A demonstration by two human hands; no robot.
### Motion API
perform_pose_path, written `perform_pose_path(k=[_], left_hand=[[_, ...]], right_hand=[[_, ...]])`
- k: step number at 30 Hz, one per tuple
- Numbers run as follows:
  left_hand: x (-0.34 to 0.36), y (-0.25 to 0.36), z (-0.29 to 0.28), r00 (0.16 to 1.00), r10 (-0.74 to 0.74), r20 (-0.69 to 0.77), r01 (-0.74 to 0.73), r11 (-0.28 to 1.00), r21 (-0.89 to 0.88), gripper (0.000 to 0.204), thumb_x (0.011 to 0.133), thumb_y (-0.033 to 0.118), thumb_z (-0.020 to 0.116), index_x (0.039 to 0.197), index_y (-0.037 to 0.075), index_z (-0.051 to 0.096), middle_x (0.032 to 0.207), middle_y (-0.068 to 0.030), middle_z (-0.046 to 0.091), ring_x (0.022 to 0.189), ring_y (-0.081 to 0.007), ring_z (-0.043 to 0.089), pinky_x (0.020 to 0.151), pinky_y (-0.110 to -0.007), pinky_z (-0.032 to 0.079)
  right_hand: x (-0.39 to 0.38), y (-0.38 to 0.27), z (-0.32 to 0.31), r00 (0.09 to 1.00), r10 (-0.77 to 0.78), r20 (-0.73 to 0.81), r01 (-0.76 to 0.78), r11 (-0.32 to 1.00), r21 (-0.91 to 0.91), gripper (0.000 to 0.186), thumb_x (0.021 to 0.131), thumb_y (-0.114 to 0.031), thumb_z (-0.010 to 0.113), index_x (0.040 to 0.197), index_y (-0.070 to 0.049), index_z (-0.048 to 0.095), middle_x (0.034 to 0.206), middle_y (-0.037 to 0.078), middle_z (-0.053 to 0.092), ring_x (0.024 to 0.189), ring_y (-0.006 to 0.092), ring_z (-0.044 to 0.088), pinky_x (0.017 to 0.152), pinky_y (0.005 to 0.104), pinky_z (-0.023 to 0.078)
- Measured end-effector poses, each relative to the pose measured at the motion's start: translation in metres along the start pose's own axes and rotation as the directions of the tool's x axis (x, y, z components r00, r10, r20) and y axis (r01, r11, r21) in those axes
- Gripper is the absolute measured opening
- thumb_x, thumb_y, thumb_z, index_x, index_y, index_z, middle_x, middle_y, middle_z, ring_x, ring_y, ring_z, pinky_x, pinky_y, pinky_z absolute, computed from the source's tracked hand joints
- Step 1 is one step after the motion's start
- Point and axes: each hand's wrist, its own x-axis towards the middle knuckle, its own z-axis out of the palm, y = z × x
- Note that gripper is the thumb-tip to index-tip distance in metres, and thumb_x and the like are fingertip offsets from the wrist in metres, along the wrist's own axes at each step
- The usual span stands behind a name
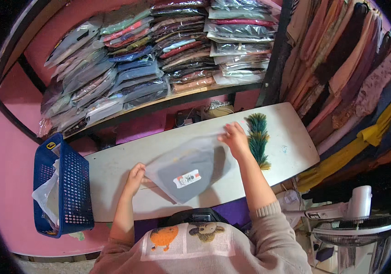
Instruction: Sort packaged items of clothing by taking them from a blue basket and placing them on shelves or a table, then cleaning the packages with a duster.
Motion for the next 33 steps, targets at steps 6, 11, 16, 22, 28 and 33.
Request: perform_pose_path(k=[6,11,16,22,28,33], left_hand=[[0.047,-0.112,-0.012,0.872,0.099,-0.478,0.1,0.922,0.374,0.027,0.086,0.023,0.054,0.096,-0.001,0.048,0.095,-0.0107,0.052,0.076,-0.0227,0.054,0.075,-0.036,0.049],[0.007,-0.128,0.036,0.954,0.257,-0.154,-0.04,0.618,0.785,0.066,0.076,0.035,0.065,0.125,0.0,0.039,0.132,-0.0236,0.036,0.125,-0.0378,0.032,0.1,-0.041,0.03],[-0.024,-0.127,0.057,0.995,-0.092,-0.024,0.054,0.339,0.939,0.101,0.068,0.059,0.062,0.142,0.011,0.014,0.148,-0.0188,0.004,0.136,-0.036,-0.003,0.102,-0.059,0.002],[-0.021,-0.137,0.059,0.996,-0.076,-0.04,0.067,0.394,0.917,0.1,0.07,0.061,0.058,0.142,0.01,0.011,0.148,-0.0185,0.002,0.136,-0.0355,-0.004,0.102,-0.058,-0.004],[-0.017,-0.141,0.06,0.978,-0.201,-0.048,0.109,0.303,0.947,0.091,0.072,0.061,0.056,0.138,0.006,0.025,0.145,-0.0169,0.015,0.135,-0.0367,0.005,0.102,-0.059,-0.001],[-0.017,-0.142,0.06,0.995,-0.074,-0.067,0.09,0.367,0.926,0.104,0.071,0.061,0.058,0.141,0.004,0.007,0.148,-0.0176,0.002,0.136,-0.0357,-0.005,0.102,-0.059,-0.004]], right_hand=[[0.031,0.037,-0.03,0.963,-0.263,0.056,0.24,0.743,-0.625,0.035,0.084,-0.026,0.058,0.108,-0.003,0.047,0.107,0.016,0.056,0.101,0.0301,0.055,0.08,0.039,0.046],[-0.032,0.083,-0.191,0.754,-0.574,-0.321,-0.437,-0.073,-0.897,0.05,0.077,-0.024,0.059,0.123,-0.012,0.044,0.119,0.017,0.045,0.111,0.0371,0.041,0.082,0.0564,0.038],[-0.086,0.116,-0.19,0.889,-0.299,-0.347,-0.391,-0.1,-0.915,0.043,0.083,-0.019,0.049,0.124,-0.012,0.039,0.11,0.02,0.047,0.102,0.0392,0.05,0.075,0.0534,0.042],[-0.114,0.162,-0.153,0.908,0.111,0.403,0.411,-0.06,-0.91,0.047,0.085,-0.01,0.037,0.131,-0.007,0.031,0.105,0.024,0.052,0.08,0.0371,0.06,0.07,0.0451,0.048],[-0.122,0.139,-0.115,0.728,0.428,0.536,0.642,-0.153,-0.751,0.055,0.086,-0.015,0.043,0.138,-0.019,0.026,0.104,0.017,0.051,0.078,0.0328,0.061,0.07,0.0395,0.051],[-0.069,0.114,-0.165,0.985,-0.076,0.152,0.124,-0.291,-0.949,0.053,0.083,-0.009,0.04,0.135,-0.016,0.03,0.101,0.025,0.054,0.068,0.0375,0.06,0.057,0.0447,0.05]])
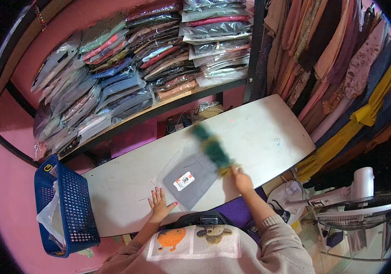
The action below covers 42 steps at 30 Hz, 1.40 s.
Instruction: Sort packaged items of clothing by taking them from a blue basket and placing them on shelves or a table, then cleaning the packages with a duster.
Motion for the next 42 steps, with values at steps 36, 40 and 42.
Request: perform_pose_path(k=[36,40,42], left_hand=[[0.085,0.032,-0.046,0.984,0.041,-0.176,-0.039,0.999,0.018,0.086,0.06,0.042,0.076,0.123,-0.003,0.039,0.128,-0.0223,0.041,0.122,-0.0341,0.035,0.101,-0.04,0.03],[0.086,0.04,-0.053,0.97,0.052,0.237,-0.004,0.981,-0.196,0.086,0.059,0.037,0.077,0.126,-0.002,0.039,0.121,-0.0218,0.05,0.11,-0.0308,0.05,0.09,-0.034,0.042],[0.078,0.06,-0.059,0.918,0.137,0.373,0.024,0.918,-0.396,0.074,0.061,0.026,0.075,0.123,0.0,0.045,0.114,-0.0201,0.056,0.104,-0.0271,0.055,0.089,-0.033,0.043]], right_hand=[[-0.043,-0.013,0.04,0.998,0.048,0.043,-0.059,0.949,0.311,0.024,0.078,-0.018,0.054,0.097,-0.005,0.059,0.093,0.018,0.06,0.088,0.0357,0.057,0.081,0.0423,0.044],[-0.047,-0.054,0.056,0.991,0.01,0.131,-0.084,0.818,0.569,0.04,0.079,-0.021,0.059,0.111,0.0,0.05,0.092,0.021,0.062,0.077,0.0302,0.062,0.069,0.0364,0.05],[-0.042,-0.05,0.061,0.992,0.008,0.123,-0.079,0.807,0.585,0.044,0.081,-0.021,0.059,0.117,0.0,0.045,0.088,0.02,0.062,0.072,0.0279,0.063,0.066,0.0357,0.05]])
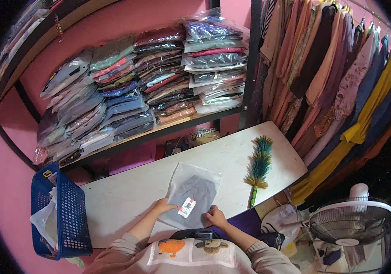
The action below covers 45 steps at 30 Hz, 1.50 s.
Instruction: Sort packaged items of clothing by taking them from a blue basket and placing them on shelves or a table, then cleaning the packages with a duster.
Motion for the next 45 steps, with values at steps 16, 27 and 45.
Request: perform_pose_path(k=[16,27,45], left_hand=[[-0.057,0.12,-0.078,0.86,0.38,-0.34,-0.509,0.676,-0.532,0.073,0.074,-0.001,0.062,0.137,0.003,0.026,0.13,-0.0099,0.043,0.119,-0.0181,0.041,0.099,-0.031,0.032],[-0.108,0.179,-0.28,0.413,0.677,-0.609,-0.808,0.581,0.099,0.082,0.072,0.001,0.063,0.139,-0.002,0.017,0.142,-0.0122,0.026,0.13,-0.0183,0.026,0.106,-0.03,0.019],[-0.109,0.131,-0.407,0.239,0.62,-0.747,-0.697,0.645,0.313,0.055,0.079,0.02,0.065,0.126,0.002,0.044,0.128,-0.0153,0.046,0.116,-0.0239,0.046,0.091,-0.036,0.041]], right_hand=[[0.043,-0.15,-0.096,0.985,-0.056,0.164,-0.12,0.46,0.88,0.086,0.071,0.005,0.052,0.143,-0.016,0.009,0.141,0.009,0.027,0.126,0.0221,0.033,0.1,0.0303,0.031],[0.174,-0.377,-0.178,0.781,-0.572,-0.25,0.566,0.478,0.672,0.085,0.065,0.009,0.052,0.142,-0.006,0.018,0.143,0.008,0.027,0.129,0.0171,0.027,0.103,0.0273,0.024],[0.466,-0.693,-0.129,0.394,-0.867,-0.305,0.473,0.476,-0.741,0.062,0.079,-0.055,0.049,0.125,-0.012,0.048,0.131,0.017,0.041,0.123,0.041,0.033,0.101,0.0449,0.03]])
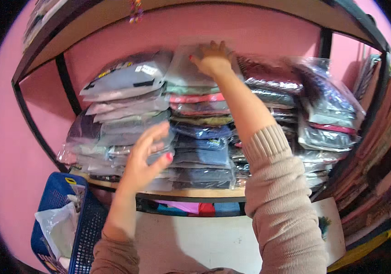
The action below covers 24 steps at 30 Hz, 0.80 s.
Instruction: Sort packaged items of clothing by taking them from a blue basket and placing them on shelves or a table, then cleaning the packages with a duster.
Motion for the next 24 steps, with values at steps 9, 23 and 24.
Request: perform_pose_path(k=[9,23,24], left_hand=[[-0.238,-0.074,-0.017,0.751,-0.648,0.131,0.653,0.697,-0.294,0.049,0.082,0.007,0.058,0.127,-0.001,0.04,0.12,-0.0135,0.052,0.111,-0.022,0.051,0.095,-0.035,0.039],[-0.355,-0.018,-0.004,0.68,-0.732,0.029,0.69,0.653,0.313,0.059,0.078,0.029,0.064,0.124,-0.001,0.044,0.121,-0.0214,0.051,0.112,-0.0308,0.05,0.095,-0.035,0.039],[-0.363,-0.012,-0.001,0.654,-0.755,0.043,0.692,0.619,0.372,0.061,0.077,0.033,0.064,0.124,-0.002,0.044,0.121,-0.0228,0.051,0.113,-0.0331,0.049,0.096,-0.036,0.038]], right_hand=[[0.014,-0.019,0.036,0.757,0.214,0.617,-0.209,0.975,-0.081,0.093,0.065,-0.081,0.038,0.139,-0.026,0.029,0.146,0.006,0.022,0.135,0.0313,0.017,0.103,0.0637,0.005],[-0.398,-0.069,-0.013,0.964,-0.194,0.183,0.087,0.877,0.473,0.051,0.08,-0.021,0.058,0.128,-0.011,0.042,0.144,0.016,0.022,0.134,0.0364,0.017,0.104,0.0577,0.015],[-0.47,-0.07,-0.019,0.914,-0.198,0.355,0.03,0.904,0.427,0.055,0.082,-0.024,0.056,0.131,-0.008,0.038,0.144,0.017,0.022,0.134,0.0363,0.016,0.103,0.0579,0.016]])
